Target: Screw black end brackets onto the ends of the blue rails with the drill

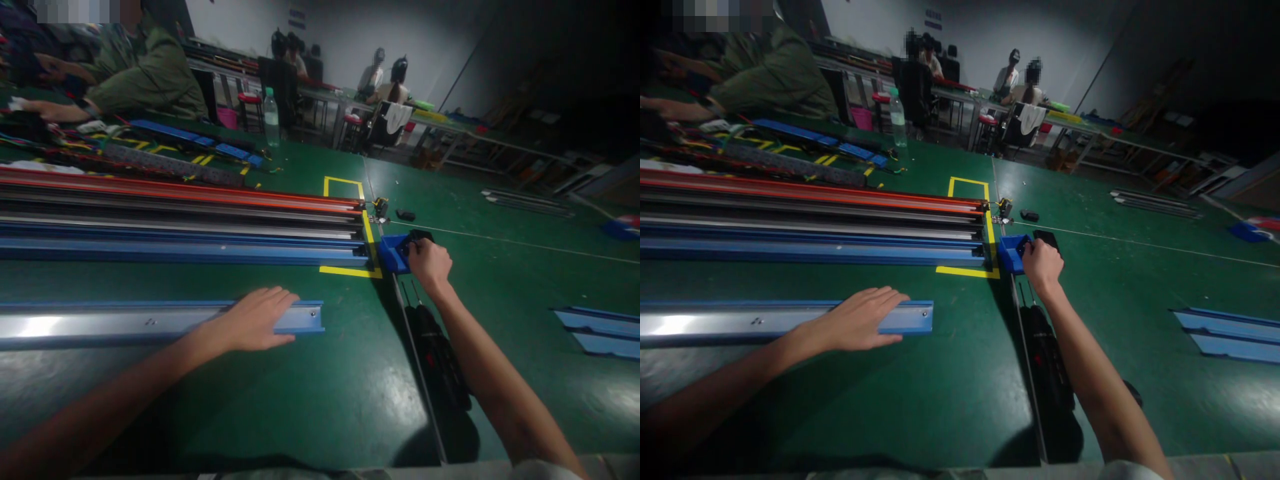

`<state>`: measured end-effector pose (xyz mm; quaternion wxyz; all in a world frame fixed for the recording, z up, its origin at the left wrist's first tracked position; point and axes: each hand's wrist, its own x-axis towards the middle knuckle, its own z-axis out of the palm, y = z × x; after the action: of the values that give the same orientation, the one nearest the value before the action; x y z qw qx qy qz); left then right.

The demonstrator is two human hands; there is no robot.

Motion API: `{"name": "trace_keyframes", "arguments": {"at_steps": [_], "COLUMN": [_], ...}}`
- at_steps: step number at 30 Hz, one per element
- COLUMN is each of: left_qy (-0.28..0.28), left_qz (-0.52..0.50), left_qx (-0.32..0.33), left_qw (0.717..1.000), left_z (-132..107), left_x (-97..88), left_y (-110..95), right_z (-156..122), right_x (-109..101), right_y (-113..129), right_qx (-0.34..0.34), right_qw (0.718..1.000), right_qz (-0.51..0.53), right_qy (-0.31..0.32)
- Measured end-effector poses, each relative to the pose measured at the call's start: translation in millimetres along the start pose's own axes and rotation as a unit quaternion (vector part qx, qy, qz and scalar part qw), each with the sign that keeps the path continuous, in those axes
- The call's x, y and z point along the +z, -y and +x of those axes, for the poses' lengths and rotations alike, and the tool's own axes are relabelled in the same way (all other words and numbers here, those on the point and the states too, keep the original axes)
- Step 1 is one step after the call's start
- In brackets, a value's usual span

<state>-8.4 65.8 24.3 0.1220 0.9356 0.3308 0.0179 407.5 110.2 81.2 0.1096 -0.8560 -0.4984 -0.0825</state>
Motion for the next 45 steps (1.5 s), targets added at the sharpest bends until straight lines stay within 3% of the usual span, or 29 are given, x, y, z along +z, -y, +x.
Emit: {"name": "trace_keyframes", "arguments": {"at_steps": [3,5,7,9,12,19,25,28,31,34,37,43,45], "left_qy": [-0.005,-0.006,-0.005,-0.003,-0.003,-0.001,0.004,0.006,0.009,0.008,0.008,0.025,0.031], "left_qz": [-0.025,-0.044,-0.061,-0.069,-0.067,-0.047,-0.046,-0.044,-0.048,-0.06,-0.068,-0.067,-0.068], "left_qx": [-0.007,-0.01,-0.013,-0.017,-0.018,-0.016,-0.013,-0.013,-0.015,-0.017,-0.018,-0.028,-0.031], "left_qw": [1.0,0.999,0.998,0.997,0.998,0.999,0.999,0.999,0.999,0.998,0.997,0.997,0.997], "left_z": [-3.3,-4.5,-5.1,-5.2,-5.2,-4.9,-4.7,-5.1,-5.4,-6.0,-7.5,-10.5,-10.7], "left_x": [1.0,0.4,-0.9,-2.4,-3.4,-5.4,-5.7,-4.4,-3.6,-4.8,-8.3,-15.5,-16.3], "left_y": [7.4,10.0,10.9,10.6,9.6,8.0,9.2,10.9,11.8,11.3,10.4,12.6,14.5], "right_z": [-33.2,-63.6,-96.2,-125.0,-152.5,-159.1,-155.6,-149.8,-144.3,-142.6,-145.5,-167.3,-178.8], "right_x": [-19.5,-26.0,-23.7,-13.7,5.3,22.5,27.7,24.2,20.7,21.3,23.3,20.1,20.8], "right_y": [-1.3,1.0,7.4,17.0,31.8,41.0,39.5,37.4,33.0,27.9,25.1,35.8,43.8], "right_qx": [-0.028,-0.069,-0.077,-0.068,-0.081,-0.067,0.005,0.04,0.067,0.087,0.096,0.066,0.035], "right_qw": [0.999,0.986,0.95,0.886,0.856,0.827,0.727,0.675,0.642,0.633,0.642,0.684,0.72], "right_qz": [0.029,0.146,0.292,0.384,0.385,0.431,0.56,0.632,0.684,0.709,0.714,0.691,0.659], "right_qy": [-0.025,-0.032,0.077,0.249,0.335,0.355,0.398,0.379,0.341,0.299,0.262,0.224,0.218]}}
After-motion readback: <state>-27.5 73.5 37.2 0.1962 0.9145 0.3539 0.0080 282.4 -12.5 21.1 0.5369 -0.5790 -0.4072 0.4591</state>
